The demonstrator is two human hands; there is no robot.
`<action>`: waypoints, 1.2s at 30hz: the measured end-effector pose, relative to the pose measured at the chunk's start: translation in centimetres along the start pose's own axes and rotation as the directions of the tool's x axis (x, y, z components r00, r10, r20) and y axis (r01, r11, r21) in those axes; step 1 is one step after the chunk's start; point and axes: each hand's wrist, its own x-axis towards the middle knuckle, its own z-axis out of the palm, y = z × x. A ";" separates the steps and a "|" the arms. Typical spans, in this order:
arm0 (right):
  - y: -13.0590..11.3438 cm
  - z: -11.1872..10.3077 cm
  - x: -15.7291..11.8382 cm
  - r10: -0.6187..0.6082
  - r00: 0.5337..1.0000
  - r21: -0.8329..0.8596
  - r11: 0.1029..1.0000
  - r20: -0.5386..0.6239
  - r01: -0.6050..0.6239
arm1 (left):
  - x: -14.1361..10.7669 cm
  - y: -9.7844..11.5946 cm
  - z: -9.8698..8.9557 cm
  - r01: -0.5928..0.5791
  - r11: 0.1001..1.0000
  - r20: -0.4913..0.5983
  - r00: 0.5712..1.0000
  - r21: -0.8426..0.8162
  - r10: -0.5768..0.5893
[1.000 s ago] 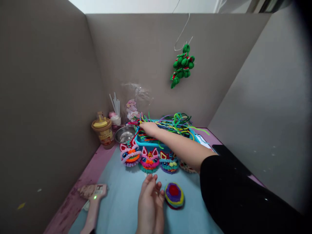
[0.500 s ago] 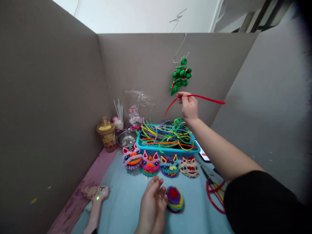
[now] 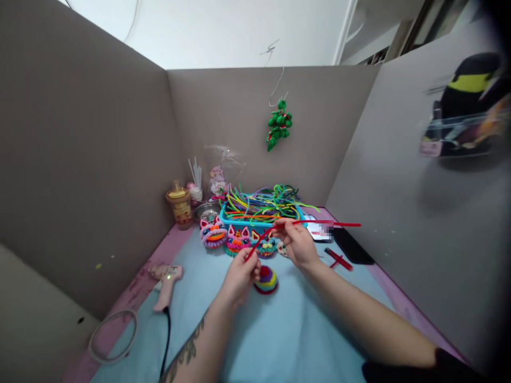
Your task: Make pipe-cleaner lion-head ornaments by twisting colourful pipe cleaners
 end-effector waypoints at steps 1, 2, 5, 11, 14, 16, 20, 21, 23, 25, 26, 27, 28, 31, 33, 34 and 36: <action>-0.1 -0.7 -0.2 -0.023 0.998 0.019 1.000 -0.055 0.024 | 0.2 0.0 -0.2 -0.017 0.999 0.004 1.000 0.034 0.016; -0.1 -1.4 -0.4 -0.036 0.994 0.029 0.999 -0.101 0.039 | 0.3 0.1 -0.3 -0.036 0.998 0.016 0.999 0.054 0.036; 0.3 -3.3 -1.2 -0.079 0.980 0.017 0.996 -0.183 0.083 | 0.6 0.2 -0.6 -0.052 0.989 0.003 0.999 0.136 0.052; 1.8 -4.9 -3.1 -0.042 0.978 -0.028 0.999 -0.207 0.037 | 0.3 -0.3 0.1 -0.021 0.945 0.035 0.999 0.325 0.010; 2.1 -4.8 -3.4 -0.027 0.986 -0.049 0.999 -0.166 0.019 | 0.1 -0.3 0.4 -0.087 0.891 0.028 0.996 0.446 0.083; 2.1 -4.7 -3.4 -0.020 0.990 -0.049 0.999 -0.141 0.013 | 0.1 -0.3 0.3 -0.109 0.860 0.058 0.994 0.498 0.093; 2.2 -4.3 -3.5 0.003 0.994 -0.024 1.000 -0.109 -0.005 | 0.3 -0.2 -0.2 -0.115 0.830 0.110 0.992 0.546 0.065; 2.3 -4.3 -3.5 0.006 0.994 -0.014 1.000 -0.107 -0.008 | 0.3 -0.2 -0.3 -0.118 0.828 0.109 0.992 0.548 0.069; 2.5 -4.3 -3.7 0.009 0.994 0.004 1.000 -0.106 -0.009 | 0.4 -0.2 -0.5 -0.126 0.822 0.109 0.991 0.555 0.078; 2.6 -4.4 -3.8 0.001 0.993 -0.004 1.000 -0.114 -0.001 | 0.5 -0.2 -0.7 -0.139 0.814 0.113 0.989 0.564 0.091; 2.6 -4.6 -3.7 -0.013 0.991 -0.030 1.000 -0.130 0.009 | 0.6 -0.2 -0.7 -0.146 0.810 0.111 0.989 0.568 0.100; 2.3 -4.7 -3.4 -0.036 0.987 -0.076 0.997 -0.155 0.024 | 0.7 -0.2 -0.7 -0.154 0.808 0.104 0.988 0.569 0.114; 1.9 -4.9 -2.8 -0.073 0.980 -0.147 0.988 -0.186 0.046 | 0.8 -0.2 -0.7 -0.155 0.806 0.088 0.988 0.571 0.128; -0.2 -4.7 0.5 -0.283 0.933 -0.492 0.858 -0.223 0.143 | 1.1 -0.4 -0.6 -0.211 0.775 0.053 0.973 0.596 0.225; -1.9 -3.9 3.8 -0.441 0.892 -0.743 0.629 -0.096 0.231 | 0.9 -0.9 -0.2 -0.306 0.686 0.101 0.941 0.660 0.322; -2.5 -3.2 5.6 -0.446 0.895 -0.842 0.469 0.035 0.266 | 0.7 -1.1 0.0 -0.357 0.640 0.142 0.921 0.681 0.363; -2.9 -1.5 8.9 -0.290 0.931 -0.956 0.122 0.223 0.268 | 0.0 -1.8 0.5 -0.398 0.620 0.165 0.902 0.676 0.399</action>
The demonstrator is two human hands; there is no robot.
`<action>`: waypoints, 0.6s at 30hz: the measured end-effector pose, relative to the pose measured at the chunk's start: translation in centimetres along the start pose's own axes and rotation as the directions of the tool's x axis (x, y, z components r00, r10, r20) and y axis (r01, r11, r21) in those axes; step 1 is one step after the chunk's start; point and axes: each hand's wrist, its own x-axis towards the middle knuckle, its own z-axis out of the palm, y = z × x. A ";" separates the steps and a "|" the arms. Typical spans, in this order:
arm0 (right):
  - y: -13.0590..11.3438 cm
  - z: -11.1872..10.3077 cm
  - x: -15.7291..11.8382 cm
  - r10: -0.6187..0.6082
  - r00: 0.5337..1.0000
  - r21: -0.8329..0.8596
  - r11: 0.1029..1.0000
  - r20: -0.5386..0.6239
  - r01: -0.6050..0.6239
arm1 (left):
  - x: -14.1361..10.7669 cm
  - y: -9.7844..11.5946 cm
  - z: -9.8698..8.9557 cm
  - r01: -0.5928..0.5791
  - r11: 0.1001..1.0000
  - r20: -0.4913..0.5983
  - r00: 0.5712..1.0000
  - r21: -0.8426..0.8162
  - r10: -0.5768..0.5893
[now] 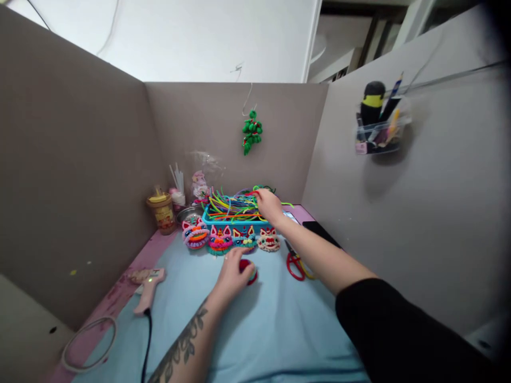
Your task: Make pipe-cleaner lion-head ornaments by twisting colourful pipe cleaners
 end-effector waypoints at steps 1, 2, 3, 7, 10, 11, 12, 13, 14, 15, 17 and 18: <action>-0.4 0.8 1.5 -0.022 0.991 -0.145 0.989 0.129 0.041 | -0.4 0.1 0.3 0.011 1.000 0.007 1.000 -0.026 -0.011; -0.8 1.9 2.7 -0.028 0.968 -0.248 0.964 0.249 0.091 | -0.8 0.2 0.6 0.029 0.998 0.012 1.000 -0.057 -0.028; -1.1 3.0 3.7 -0.024 0.932 -0.312 0.939 0.361 0.145 | -1.2 0.3 0.8 0.043 0.995 0.033 0.999 -0.085 -0.041; -2.2 7.8 6.7 -0.048 0.800 -0.289 0.918 0.598 0.271 | -1.9 0.5 0.8 0.075 0.983 0.060 0.996 -0.171 -0.065; -3.2 10.5 8.9 -0.143 0.825 -0.121 0.961 0.547 0.247 | -2.1 0.9 0.5 0.114 0.961 0.038 0.993 -0.251 -0.108; -3.8 11.4 9.7 -0.171 0.849 -0.065 0.970 0.501 0.234 | -2.2 1.0 0.4 0.121 0.959 0.050 0.992 -0.256 -0.112; -4.4 12.3 10.3 -0.191 0.865 -0.026 0.973 0.464 0.229 | -2.3 1.1 0.5 0.126 0.961 0.063 0.992 -0.246 -0.114; -5.1 13.3 10.8 -0.218 0.866 0.005 0.970 0.450 0.242 | -2.3 1.2 0.6 0.136 0.961 0.074 0.990 -0.240 -0.121; -5.9 14.4 11.2 -0.251 0.850 0.030 0.963 0.463 0.269 | -2.4 1.2 0.8 0.146 0.957 0.093 0.988 -0.250 -0.126; -6.7 15.5 11.4 -0.280 0.820 0.044 0.954 0.500 0.298 | -2.4 1.1 1.2 0.157 0.952 0.096 0.986 -0.263 -0.136; -8.2 17.8 11.5 -0.343 0.744 0.048 0.921 0.573 0.387 | -2.4 0.4 2.1 0.162 0.947 0.014 0.986 -0.278 -0.165; -8.9 18.9 11.4 -0.346 0.725 0.013 0.907 0.595 0.422 | -2.4 -0.1 2.6 0.173 0.945 0.006 0.984 -0.278 -0.179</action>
